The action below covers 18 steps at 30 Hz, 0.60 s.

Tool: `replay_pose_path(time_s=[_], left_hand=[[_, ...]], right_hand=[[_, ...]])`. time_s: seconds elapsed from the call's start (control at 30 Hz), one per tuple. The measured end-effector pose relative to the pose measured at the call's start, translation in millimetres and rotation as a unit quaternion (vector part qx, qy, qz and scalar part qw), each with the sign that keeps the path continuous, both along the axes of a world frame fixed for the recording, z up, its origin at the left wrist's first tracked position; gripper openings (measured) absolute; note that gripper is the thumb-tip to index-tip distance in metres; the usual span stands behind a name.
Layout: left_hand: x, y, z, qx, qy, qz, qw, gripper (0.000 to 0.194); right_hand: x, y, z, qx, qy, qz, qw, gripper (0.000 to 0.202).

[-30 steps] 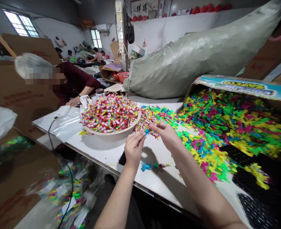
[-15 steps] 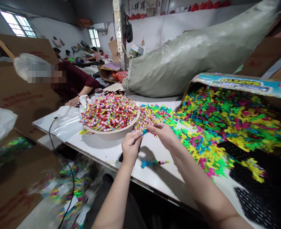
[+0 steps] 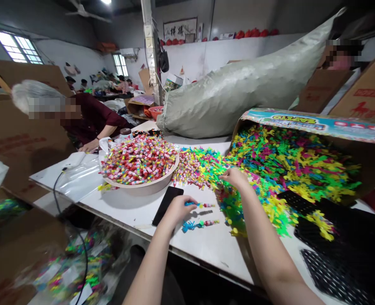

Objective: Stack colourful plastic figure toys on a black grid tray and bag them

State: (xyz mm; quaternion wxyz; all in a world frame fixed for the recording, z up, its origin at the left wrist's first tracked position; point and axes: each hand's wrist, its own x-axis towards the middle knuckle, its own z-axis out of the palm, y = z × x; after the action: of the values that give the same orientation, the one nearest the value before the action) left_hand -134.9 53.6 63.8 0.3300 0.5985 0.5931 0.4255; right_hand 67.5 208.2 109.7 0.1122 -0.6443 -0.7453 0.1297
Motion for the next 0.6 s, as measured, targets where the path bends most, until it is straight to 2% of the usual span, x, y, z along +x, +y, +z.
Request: replay_pose_path(time_s=[0.1,0.23,0.37,0.5,0.6], left_hand=[[6,-4,-1.3,-0.045,0.060,-0.027,0.997,0.009],[10,-9,6.1,-0.040,0.126,0.011,0.991,0.013],[8,-6,8.5,-0.027,0.118,0.034,0.992,0.021],[0,2,-0.2,0.043,0.098,0.069,0.992,0.021],[-3,6,-5.4,0.093,0.084,0.086,0.988,0.020]], right_hand=[[-2,7,-20.9,-0.032,-0.118,-0.004,0.993,0.025],[-13,3,-31.9,-0.029,-0.157,-0.017,0.987,0.018],[-11,2,-22.2,-0.001,-0.132,0.006,0.991,0.017],[-1,-5,-2.6,0.050,-0.015,0.019,0.998,0.029],[5,-22,-2.2,0.052,-0.017,0.062,0.997,0.027]])
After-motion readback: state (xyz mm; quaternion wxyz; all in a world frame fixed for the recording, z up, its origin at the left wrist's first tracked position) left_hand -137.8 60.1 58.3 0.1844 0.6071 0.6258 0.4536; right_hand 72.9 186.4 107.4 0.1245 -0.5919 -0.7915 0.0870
